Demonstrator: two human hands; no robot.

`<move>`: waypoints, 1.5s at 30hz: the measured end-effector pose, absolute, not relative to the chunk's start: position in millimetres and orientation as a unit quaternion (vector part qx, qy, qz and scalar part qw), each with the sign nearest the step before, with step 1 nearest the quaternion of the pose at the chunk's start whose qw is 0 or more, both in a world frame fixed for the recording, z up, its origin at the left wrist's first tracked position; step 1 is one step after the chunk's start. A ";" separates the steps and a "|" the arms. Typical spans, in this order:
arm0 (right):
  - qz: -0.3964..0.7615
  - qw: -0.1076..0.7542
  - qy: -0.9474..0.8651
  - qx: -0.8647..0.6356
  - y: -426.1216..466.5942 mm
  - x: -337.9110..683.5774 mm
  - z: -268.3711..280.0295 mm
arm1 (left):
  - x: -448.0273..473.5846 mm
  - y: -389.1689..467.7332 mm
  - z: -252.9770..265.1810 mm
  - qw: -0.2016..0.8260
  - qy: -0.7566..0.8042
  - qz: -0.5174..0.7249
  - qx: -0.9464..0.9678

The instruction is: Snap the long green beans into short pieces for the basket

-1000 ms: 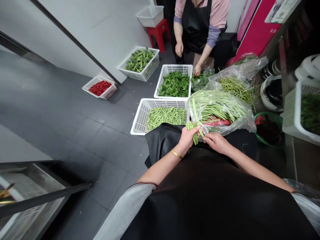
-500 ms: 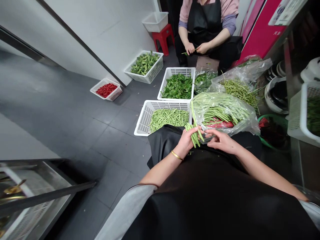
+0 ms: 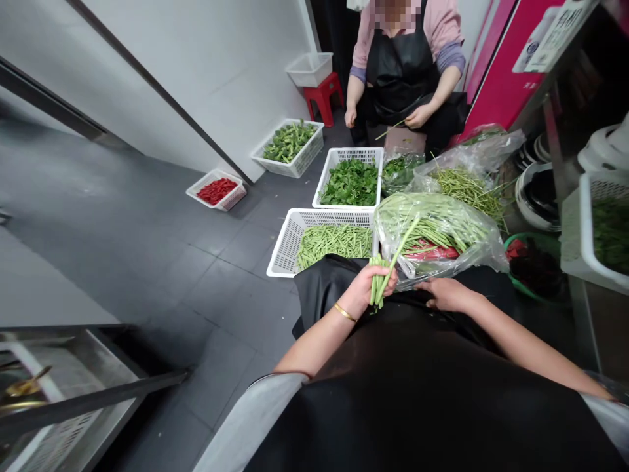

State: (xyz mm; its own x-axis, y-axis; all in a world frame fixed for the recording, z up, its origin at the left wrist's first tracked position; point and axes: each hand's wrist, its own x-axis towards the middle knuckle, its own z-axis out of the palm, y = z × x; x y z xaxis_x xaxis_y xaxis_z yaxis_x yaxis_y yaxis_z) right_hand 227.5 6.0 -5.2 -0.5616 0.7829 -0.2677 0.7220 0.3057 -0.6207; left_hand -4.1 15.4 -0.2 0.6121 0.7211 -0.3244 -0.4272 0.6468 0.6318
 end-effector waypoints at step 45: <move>0.467 0.098 -0.707 -0.521 34.2 239.4 -20.1 | -8.5 11.4 -19.7 0.788 0.334 0.472 0.210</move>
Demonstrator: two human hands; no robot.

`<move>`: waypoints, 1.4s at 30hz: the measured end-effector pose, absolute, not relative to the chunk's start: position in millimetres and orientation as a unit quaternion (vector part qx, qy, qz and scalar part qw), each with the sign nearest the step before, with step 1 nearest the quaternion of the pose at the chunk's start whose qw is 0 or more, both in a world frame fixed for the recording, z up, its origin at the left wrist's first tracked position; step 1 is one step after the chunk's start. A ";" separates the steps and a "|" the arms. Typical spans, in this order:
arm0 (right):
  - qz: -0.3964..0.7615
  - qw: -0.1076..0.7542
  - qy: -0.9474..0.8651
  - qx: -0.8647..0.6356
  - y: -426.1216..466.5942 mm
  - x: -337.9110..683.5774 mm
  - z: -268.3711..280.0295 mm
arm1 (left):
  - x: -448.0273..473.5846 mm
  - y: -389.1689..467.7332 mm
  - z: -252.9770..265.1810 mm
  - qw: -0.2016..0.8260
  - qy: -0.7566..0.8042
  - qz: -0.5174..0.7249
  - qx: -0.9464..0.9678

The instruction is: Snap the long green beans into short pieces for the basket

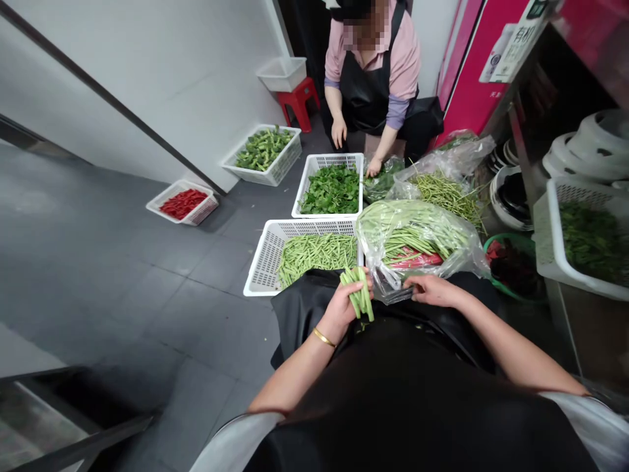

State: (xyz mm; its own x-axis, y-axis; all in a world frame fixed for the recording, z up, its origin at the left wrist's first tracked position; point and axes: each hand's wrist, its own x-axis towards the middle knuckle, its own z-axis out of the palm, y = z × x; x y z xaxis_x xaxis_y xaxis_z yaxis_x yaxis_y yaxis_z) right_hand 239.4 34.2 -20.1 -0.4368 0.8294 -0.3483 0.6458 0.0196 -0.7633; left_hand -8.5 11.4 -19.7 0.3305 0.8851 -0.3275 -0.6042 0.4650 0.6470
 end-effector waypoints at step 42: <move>0.584 0.287 -0.589 -0.478 5.1 164.0 -5.1 | -3.5 27.7 11.3 0.685 0.402 0.591 0.138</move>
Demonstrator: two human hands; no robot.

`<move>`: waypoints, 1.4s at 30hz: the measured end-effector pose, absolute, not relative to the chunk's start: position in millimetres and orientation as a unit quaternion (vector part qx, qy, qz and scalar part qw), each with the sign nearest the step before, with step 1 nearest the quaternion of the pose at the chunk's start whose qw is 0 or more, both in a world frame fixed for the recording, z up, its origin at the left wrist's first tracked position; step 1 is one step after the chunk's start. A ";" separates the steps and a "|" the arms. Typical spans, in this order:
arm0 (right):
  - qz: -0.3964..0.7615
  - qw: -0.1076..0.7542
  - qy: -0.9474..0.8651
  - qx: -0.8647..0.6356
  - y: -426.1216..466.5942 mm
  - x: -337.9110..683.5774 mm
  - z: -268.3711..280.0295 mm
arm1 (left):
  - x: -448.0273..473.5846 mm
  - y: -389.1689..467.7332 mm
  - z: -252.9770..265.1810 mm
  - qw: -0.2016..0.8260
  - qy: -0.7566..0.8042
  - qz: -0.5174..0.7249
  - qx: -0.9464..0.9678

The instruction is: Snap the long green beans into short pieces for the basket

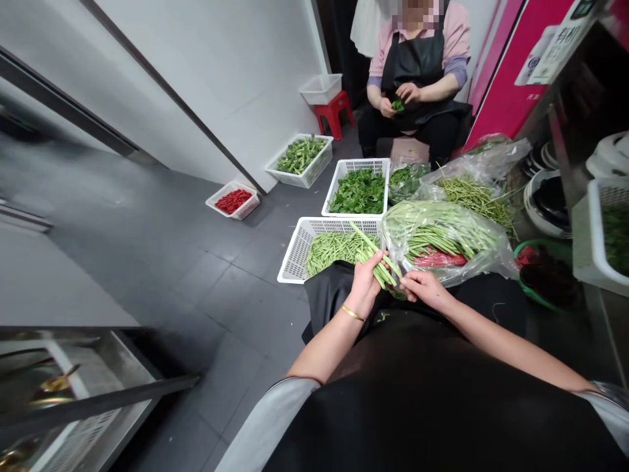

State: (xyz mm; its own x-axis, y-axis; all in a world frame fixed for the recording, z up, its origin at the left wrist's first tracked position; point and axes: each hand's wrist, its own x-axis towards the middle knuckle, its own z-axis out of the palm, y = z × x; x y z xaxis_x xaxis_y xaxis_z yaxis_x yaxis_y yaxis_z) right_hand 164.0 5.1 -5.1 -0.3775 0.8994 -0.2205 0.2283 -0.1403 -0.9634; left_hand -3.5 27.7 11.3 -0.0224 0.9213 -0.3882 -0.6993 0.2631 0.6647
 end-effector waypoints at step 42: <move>0.584 0.343 -0.603 -0.422 27.6 177.3 32.5 | 4.0 20.9 25.7 0.796 0.340 0.358 0.349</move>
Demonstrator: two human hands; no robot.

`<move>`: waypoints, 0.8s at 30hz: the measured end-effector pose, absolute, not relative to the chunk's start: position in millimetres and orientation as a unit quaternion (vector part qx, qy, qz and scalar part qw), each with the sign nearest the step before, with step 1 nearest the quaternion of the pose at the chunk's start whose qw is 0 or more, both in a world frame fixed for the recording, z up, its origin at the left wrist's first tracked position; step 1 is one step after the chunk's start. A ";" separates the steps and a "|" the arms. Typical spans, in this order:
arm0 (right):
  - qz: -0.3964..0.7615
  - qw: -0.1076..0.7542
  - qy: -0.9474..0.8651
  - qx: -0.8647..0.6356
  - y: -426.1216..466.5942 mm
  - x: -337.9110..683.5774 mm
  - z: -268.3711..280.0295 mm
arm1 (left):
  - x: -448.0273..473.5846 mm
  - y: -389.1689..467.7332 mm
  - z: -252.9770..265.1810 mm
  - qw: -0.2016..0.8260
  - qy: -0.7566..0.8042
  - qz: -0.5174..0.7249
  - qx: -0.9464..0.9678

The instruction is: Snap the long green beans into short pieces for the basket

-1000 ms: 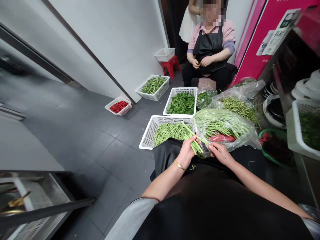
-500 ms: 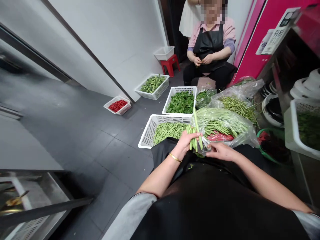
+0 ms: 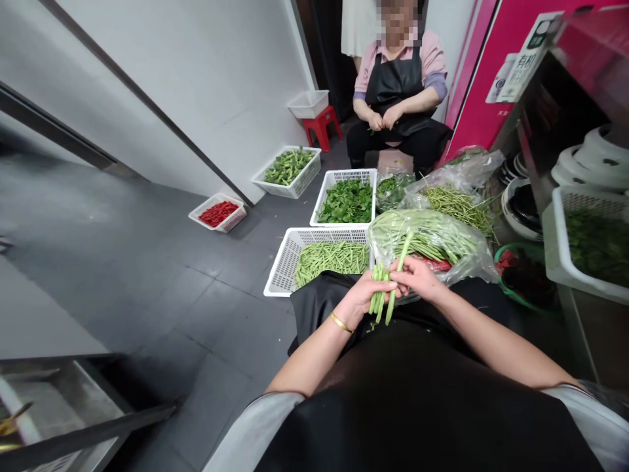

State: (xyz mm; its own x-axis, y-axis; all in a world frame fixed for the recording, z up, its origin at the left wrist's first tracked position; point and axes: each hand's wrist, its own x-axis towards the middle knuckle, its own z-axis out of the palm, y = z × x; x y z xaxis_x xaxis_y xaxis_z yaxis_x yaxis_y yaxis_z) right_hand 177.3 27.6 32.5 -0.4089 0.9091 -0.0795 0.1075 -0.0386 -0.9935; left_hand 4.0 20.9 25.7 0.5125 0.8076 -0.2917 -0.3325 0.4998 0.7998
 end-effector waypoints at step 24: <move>0.508 0.236 -0.684 -0.466 30.7 206.4 35.4 | 1.2 11.4 22.7 0.627 0.415 0.389 0.532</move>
